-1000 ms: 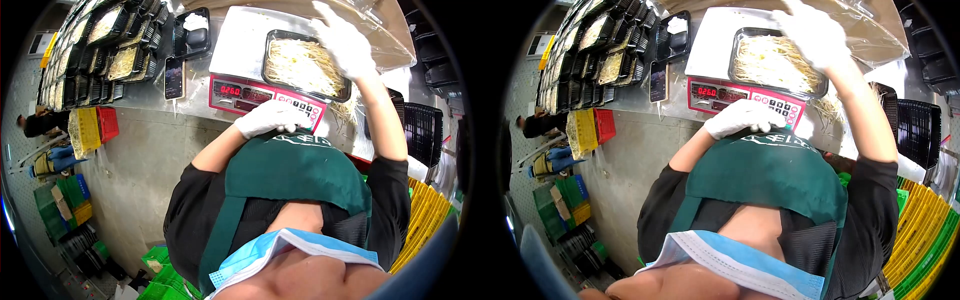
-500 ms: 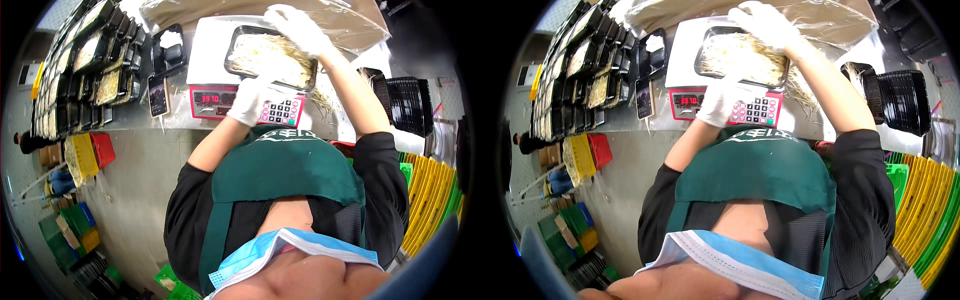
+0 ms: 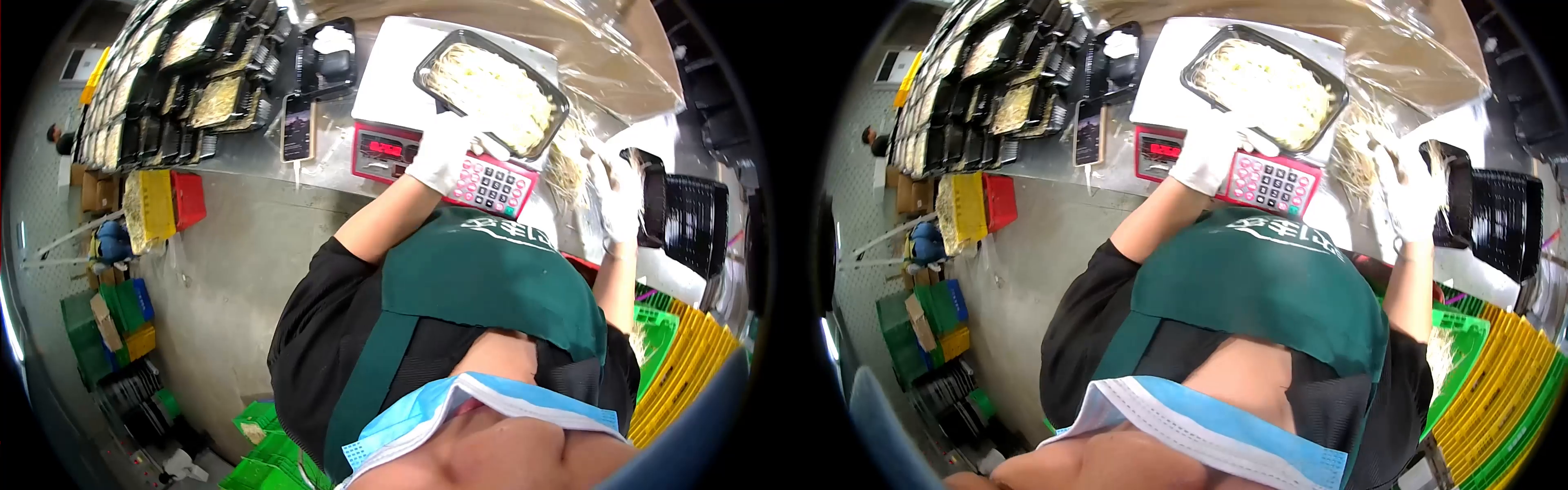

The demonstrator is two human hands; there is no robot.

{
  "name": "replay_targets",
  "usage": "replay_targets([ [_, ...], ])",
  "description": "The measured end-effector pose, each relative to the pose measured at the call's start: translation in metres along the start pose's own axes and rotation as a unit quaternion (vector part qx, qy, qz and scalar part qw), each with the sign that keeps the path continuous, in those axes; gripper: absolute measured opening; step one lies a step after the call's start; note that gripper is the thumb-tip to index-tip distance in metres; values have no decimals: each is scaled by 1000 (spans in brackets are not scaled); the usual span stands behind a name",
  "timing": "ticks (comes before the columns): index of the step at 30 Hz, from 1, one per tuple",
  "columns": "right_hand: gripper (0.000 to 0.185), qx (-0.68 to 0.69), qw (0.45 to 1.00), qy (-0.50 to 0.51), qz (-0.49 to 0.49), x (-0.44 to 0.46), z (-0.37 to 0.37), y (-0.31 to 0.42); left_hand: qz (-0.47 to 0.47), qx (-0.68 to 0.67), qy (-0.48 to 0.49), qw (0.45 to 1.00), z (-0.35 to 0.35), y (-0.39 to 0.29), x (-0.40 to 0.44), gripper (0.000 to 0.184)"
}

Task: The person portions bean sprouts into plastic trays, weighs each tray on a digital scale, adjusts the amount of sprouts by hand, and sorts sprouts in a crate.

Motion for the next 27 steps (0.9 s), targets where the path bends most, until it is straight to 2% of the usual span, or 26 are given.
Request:
replay_targets([
  [1,24,-18,996,18,89,-2,3,13,-10,-77,-43,996,4,-29,-7,11],
  [2,25,30,995,6,94,-11,7,23,-102,-43,-100,989,57,-26,-8,11],
  [3,25,63,997,6,39,-19,11,16,-137,-66,-121,981,76,-61,-21,14],
  [4,25,94,995,5,-20,-28,17,2,-214,-30,-135,967,122,-75,-23,20],
  [5,26,72,996,7,-57,-36,24,-17,-200,86,-259,941,135,-117,-40,25],
  [6,27,48,994,8,-97,-45,29,-38,-252,110,-282,919,176,-138,-45,27],
  [7,30,241,956,28,-167,-55,27,-55,-323,159,-289,887,223,-164,-46,29],
  [8,32,217,953,33,-206,-59,31,-66,-377,218,-292,851,269,-188,-46,33],
  [9,31,212,955,28,-206,-60,34,-64,-411,205,-291,839,318,-206,-45,37],
  [10,31,208,956,21,-205,-60,36,-60,-365,-107,-300,875,373,-210,-26,39],
  [13,30,227,955,5,-190,-58,27,-46,-290,-142,-332,886,480,-219,2,37],
  [15,30,198,962,22,-188,-59,15,-34,-221,-182,-262,922,493,-214,5,10],
  [16,30,183,966,33,-181,-61,10,-27,-219,-181,-261,922,472,-216,2,10],
  [17,32,187,968,23,-166,-65,5,-25,-243,-169,-307,905,453,-218,-2,9],
  [19,34,182,970,10,-158,-66,2,-3,-260,-146,-332,895,446,-217,-14,16],
  [20,35,179,973,-1,-145,-65,4,7,-298,-148,-281,900,431,-218,-22,37],
  [22,42,172,979,0,-112,-55,2,18,-289,-78,-268,916,365,-220,-44,53],
  [24,45,253,959,35,-120,-42,-16,45,-301,-69,-243,920,306,-218,-54,59],
  [26,49,269,959,94,-5,-23,-46,100,-253,-64,-238,936,265,-207,-57,63],
  [27,55,264,949,168,-36,-16,-61,133,-254,-85,-192,944,227,-204,-57,62],
])
Point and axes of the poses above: each hand's wrist, its own x-axis towards the middle knuckle, its own z-axis out of the back of the hand, y = z × x, the point moved 6 cm from there along x, towards the middle knuckle, and after that the axes turned 5 degrees about -z, right-handed, at the moved point
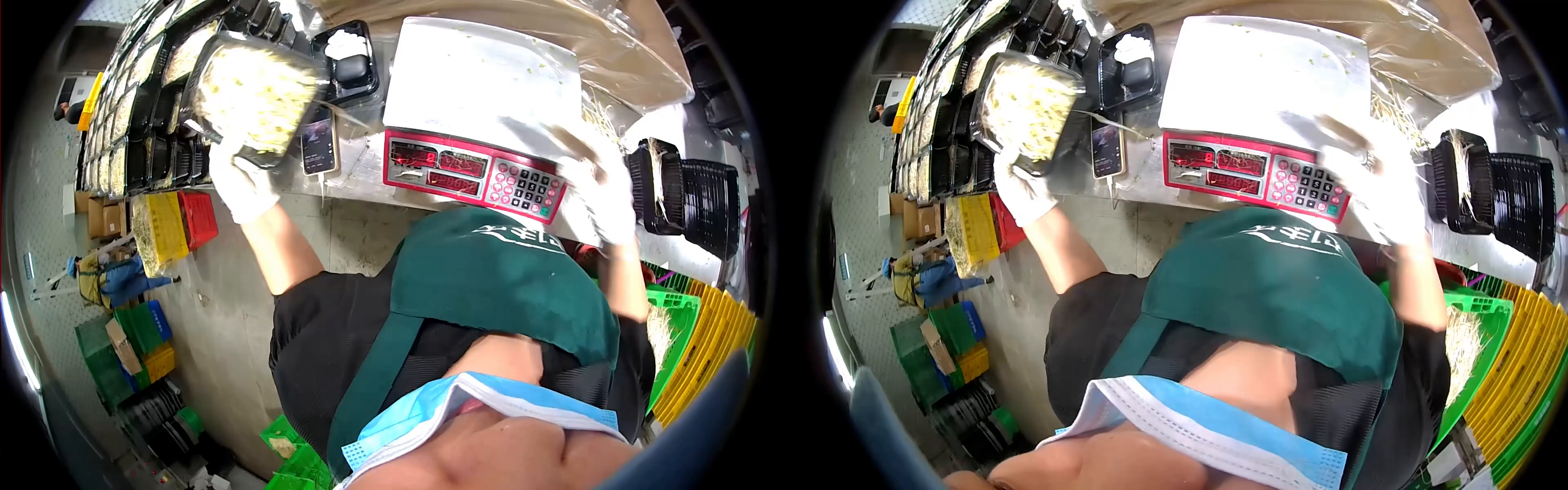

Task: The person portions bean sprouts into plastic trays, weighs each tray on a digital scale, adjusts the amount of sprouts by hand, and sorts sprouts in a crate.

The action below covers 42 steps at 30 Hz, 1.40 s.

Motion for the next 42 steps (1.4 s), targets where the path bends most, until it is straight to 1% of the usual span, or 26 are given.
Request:
replay_targets([
  [2,67,-108,991,52,54,24,-43,26,19,-33,60,997,-38,20,-20,59],
  [3,72,-218,963,43,155,33,-64,28,28,-36,79,996,-49,32,-27,57],
  [5,75,-197,970,112,92,45,-96,30,52,-53,107,992,-80,47,-47,53],
  [6,62,-18,983,171,56,54,-111,-21,33,-16,98,995,-85,52,-54,50],
  [8,36,113,960,198,159,36,-98,-2,20,-3,82,996,-87,55,-66,43],
  [9,35,157,960,210,97,36,-84,-30,41,-15,80,996,-77,55,-66,42],
  [12,32,96,990,96,-34,13,-4,-4,1,-14,-23,1000,-12,44,-48,50],
  [13,30,-87,992,-84,-47,8,55,-33,-37,15,-84,996,12,33,-41,53],
  [14,30,-296,930,-177,130,-4,110,-33,-38,-14,-78,996,33,25,-20,56],
  [15,31,-42,946,-304,-102,-21,168,-67,-75,59,-125,988,48,7,-6,54],
  [17,39,-175,881,-435,-56,-34,241,-76,-127,-20,-162,978,110,-9,55,29],
  [18,45,-206,853,-476,-51,-36,279,-92,-127,-6,-157,979,149,-14,89,33],
  [20,67,-350,841,-394,-119,-24,337,-152,-51,29,-173,983,201,-6,153,10],
  [22,82,-435,812,-319,-222,-30,328,-153,-28,65,-237,969,203,1,162,7],
  [23,78,-527,765,-336,-157,-39,336,-154,-2,48,-248,968,216,1,171,9],
  [26,61,-566,736,-371,-29,-84,286,-100,38,225,-256,939,190,-4,131,22],
  [29,41,-441,777,-449,24,-137,221,-62,-32,275,-247,929,129,-5,66,49],
  [30,37,-432,773,-464,31,-148,197,-43,-96,305,-257,912,110,-2,44,44],
  [31,34,-465,751,-468,16,-165,184,-40,-154,453,-218,851,108,7,36,39],
  [32,31,-411,784,-466,-1,-176,168,-35,-197,552,-134,799,73,14,19,35],
  [34,33,-423,761,-489,-55,-196,143,-48,-220,291,-22,931,26,60,4,32],
  [35,35,-353,791,-490,-100,-201,133,-56,-159,217,-5,963,-57,79,-42,27],
  [36,34,-359,805,-467,-69,-203,122,-64,-197,210,112,951,-117,96,-74,31],
  [38,36,-352,850,-392,-26,-211,99,-79,-108,261,262,923,-167,129,-125,35],
  [39,43,-354,873,-333,-30,-215,91,-80,19,322,296,899,-170,154,-144,35],
  [42,52,-366,857,-362,-9,-281,90,-101,175,253,511,802,-212,195,-248,34],
])
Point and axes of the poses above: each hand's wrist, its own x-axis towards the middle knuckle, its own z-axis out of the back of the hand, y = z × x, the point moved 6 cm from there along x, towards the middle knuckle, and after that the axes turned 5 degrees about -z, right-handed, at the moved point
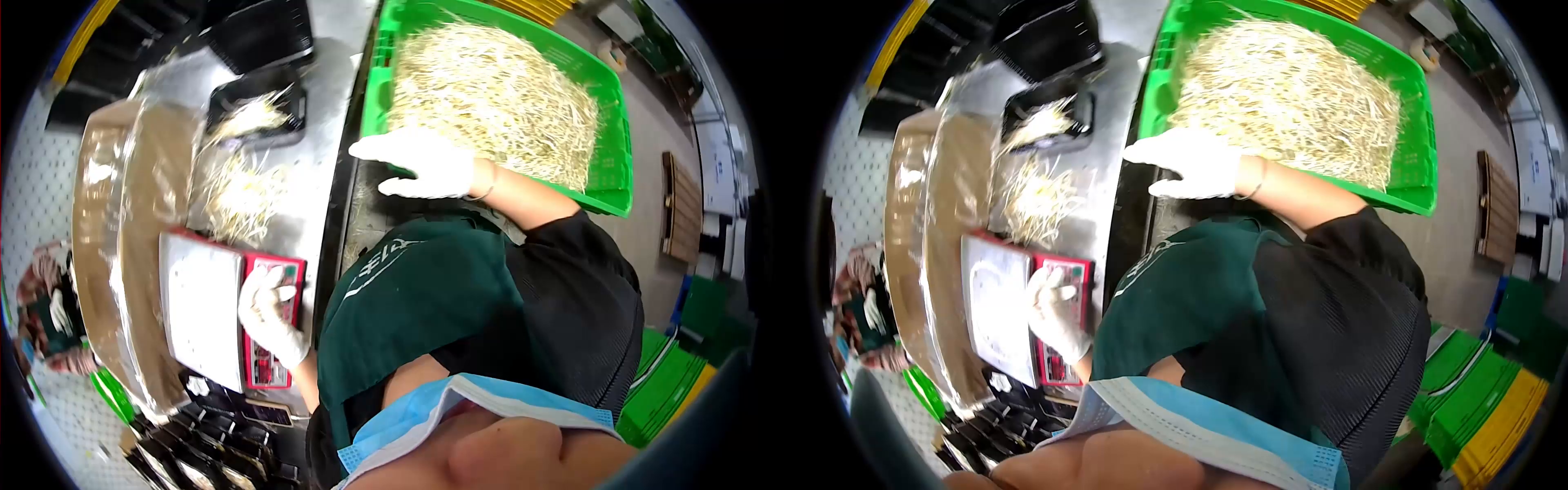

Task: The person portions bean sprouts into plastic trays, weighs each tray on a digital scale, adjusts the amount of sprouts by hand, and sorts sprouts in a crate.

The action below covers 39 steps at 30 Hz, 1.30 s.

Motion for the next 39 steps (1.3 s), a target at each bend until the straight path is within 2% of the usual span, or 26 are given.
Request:
replay_targets([
  [1,54,-22,1000,-6,-14,-15,27,-17,-3,-43,72,996,-31,9,-1,33],
  [3,56,-71,983,16,-168,-47,81,-82,15,-63,170,983,-93,11,1,30],
  [4,57,-97,968,23,-229,-66,110,-116,24,-15,201,979,-122,5,4,27],
  [5,60,-130,957,13,-261,-82,135,-147,3,-27,244,969,-153,1,8,26],
  [6,63,-168,932,67,-315,-95,153,-167,-36,-46,328,943,-191,-11,11,25],
  [7,66,-203,900,124,-365,-107,166,-185,-56,78,366,926,-229,-13,17,39],
  [8,83,-242,894,145,-348,-117,160,-200,-193,110,430,875,-270,-13,21,56],
  [9,103,-269,894,167,-317,-128,146,-210,-320,240,483,779,-318,-31,17,72],
  [11,118,-363,852,219,-307,-142,126,-217,-499,276,505,648,-397,-31,9,91],
  [12,118,-359,854,219,-306,-140,128,-224,-529,339,491,603,-435,6,19,104],
  [14,118,-331,872,218,-286,-132,130,-241,-439,470,539,544,-480,14,21,116],
  [19,112,-284,891,161,-316,-131,140,-257,-439,487,539,529,-517,36,40,117],
  [20,111,-270,886,205,-316,-138,128,-253,-370,490,593,520,-515,40,37,113],
  [21,110,-257,880,248,-314,-143,120,-248,-408,484,578,516,-510,44,33,112],
  [23,112,-246,882,239,-322,-144,122,-249,-446,476,561,509,-506,49,31,112],
  [24,114,-300,900,168,-268,-140,126,-259,-489,473,514,522,-504,41,32,111],
  [26,117,-352,907,96,-209,-134,127,-261,-559,453,433,543,-503,36,37,104],
  [27,117,-381,887,114,-235,-130,125,-264,-558,452,432,545,-508,36,38,104],
  [29,118,-410,864,129,-263,-126,126,-261,-442,450,551,547,-516,51,37,97],
  [31,112,-276,901,181,-281,-125,130,-248,-490,432,534,537,-512,48,32,91],
  [32,112,-280,900,181,-282,-123,135,-246,-471,425,548,545,-513,50,32,84],
  [34,95,-242,869,256,-347,-125,137,-251,-453,416,560,555,-509,38,30,78],
  [35,95,-244,869,255,-347,-126,145,-247,-500,347,529,592,-506,19,32,74],
  [36,86,-235,908,170,-301,-120,167,-232,-543,274,493,622,-500,-5,33,71],
  [38,70,-173,972,-33,-157,-118,202,-205,-558,268,470,629,-491,-36,34,71],
  [39,70,-174,972,-33,-157,-117,204,-196,-572,261,447,636,-484,-53,32,71],
])
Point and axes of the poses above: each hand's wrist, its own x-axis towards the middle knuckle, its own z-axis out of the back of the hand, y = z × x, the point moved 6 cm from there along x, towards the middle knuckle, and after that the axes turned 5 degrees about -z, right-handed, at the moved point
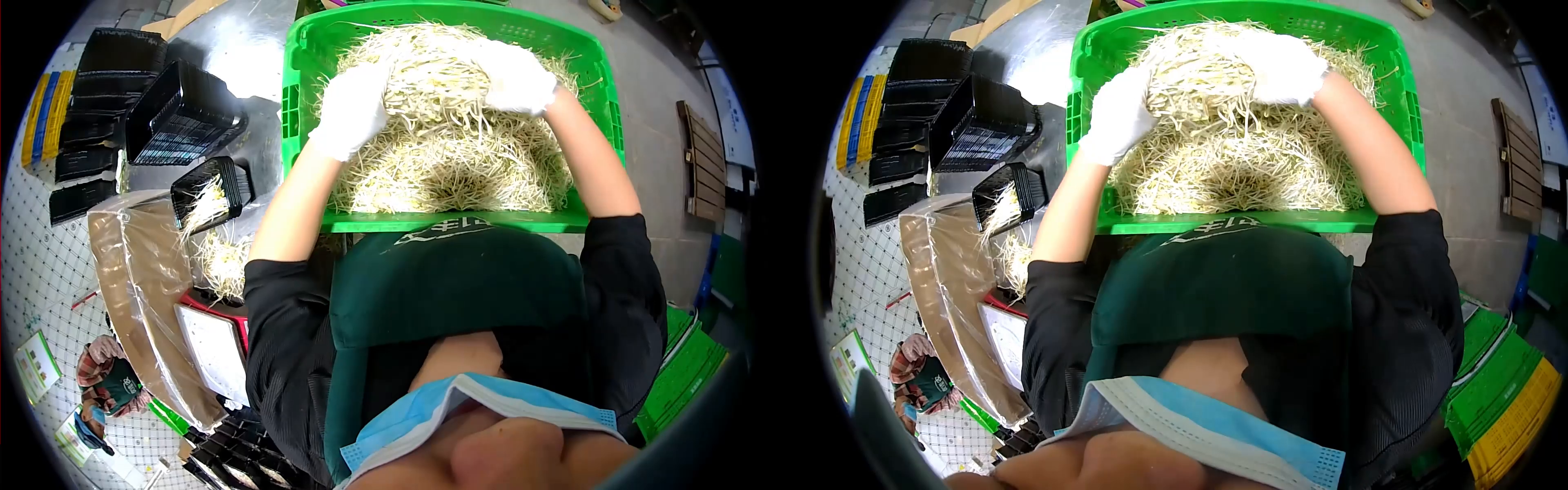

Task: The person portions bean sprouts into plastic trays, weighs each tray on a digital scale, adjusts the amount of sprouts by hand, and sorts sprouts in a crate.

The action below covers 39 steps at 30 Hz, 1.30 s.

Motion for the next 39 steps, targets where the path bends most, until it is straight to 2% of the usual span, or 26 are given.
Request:
replay_targets([
  [1,70,-25,997,41,-58,-4,1,5,33,-16,59,998,7,-8,0,75],
  [2,71,-50,989,81,-117,-8,1,6,32,-17,60,998,1,-10,-3,75],
  [3,83,-12,970,210,-125,-4,-14,10,29,-73,64,995,-15,-9,-11,81],
  [4,83,-13,970,208,-127,-14,-36,-8,27,-127,67,989,-35,-5,-20,89],
  [5,92,-56,982,152,-99,-30,-71,-36,51,-107,186,975,-78,18,-40,111],
  [6,102,-99,988,96,-71,-38,-88,-54,47,-106,185,976,-75,19,-40,111],
  [7,111,-31,993,75,-82,-37,-85,-57,64,-34,210,975,-73,21,-44,118],
  [8,111,-31,993,75,-86,-41,-88,-55,81,36,234,968,-72,23,-48,125],
  [9,110,6,992,86,-87,-43,-87,-34,103,35,236,966,-70,30,-44,130],
  [11,108,45,985,147,-82,-41,-73,28,64,-7,250,966,-93,43,-54,129],
  [13,105,20,982,155,-105,-60,-84,55,2,-51,263,964,-104,30,-57,124],
  [16,100,-37,980,152,-124,-62,-80,55,32,-79,302,949,-80,1,-60,125],
  [17,99,-67,980,139,-127,-60,-78,57,8,-29,243,970,-75,-3,-57,121],
  [20,103,-16,962,190,-193,-39,-107,20,66,52,251,964,-80,15,-36,116],
  [22,95,-60,985,128,-102,-35,-112,3,3,-28,111,993,-89,27,-32,102],
  [23,89,-2,984,153,-88,-40,-109,-8,48,-73,153,984,-102,34,-34,92],
  [24,84,87,966,199,-142,-39,-87,-6,93,-119,194,969,-103,30,-30,83],
  [26,75,248,894,260,-268,-39,-41,-2,111,-111,140,978,-77,10,-22,67],
  [28,71,-4,985,122,-124,-47,4,-3,91,-193,86,973,-60,-6,-10,65],
  [29,71,-4,985,123,-125,-55,4,-12,158,-250,136,946,-60,-7,-4,71],
  [30,76,-18,974,147,-171,-63,-4,-31,158,-251,136,945,-69,1,-6,71],
  [32,82,-33,961,172,-216,-83,-27,-43,50,-120,92,987,-85,15,-5,81],
  [33,93,-142,968,132,-159,-94,-40,-32,76,-17,197,977,-85,13,-8,90],
  [36,111,-257,898,233,-272,-88,-32,6,99,5,184,978,-99,18,-24,93],
  [38,109,-222,888,215,-341,-90,-48,-13,102,17,170,980,-103,15,-28,95],
  [39,97,-176,878,250,-368,-84,-43,-28,110,-19,196,974,-109,16,-27,91],
])
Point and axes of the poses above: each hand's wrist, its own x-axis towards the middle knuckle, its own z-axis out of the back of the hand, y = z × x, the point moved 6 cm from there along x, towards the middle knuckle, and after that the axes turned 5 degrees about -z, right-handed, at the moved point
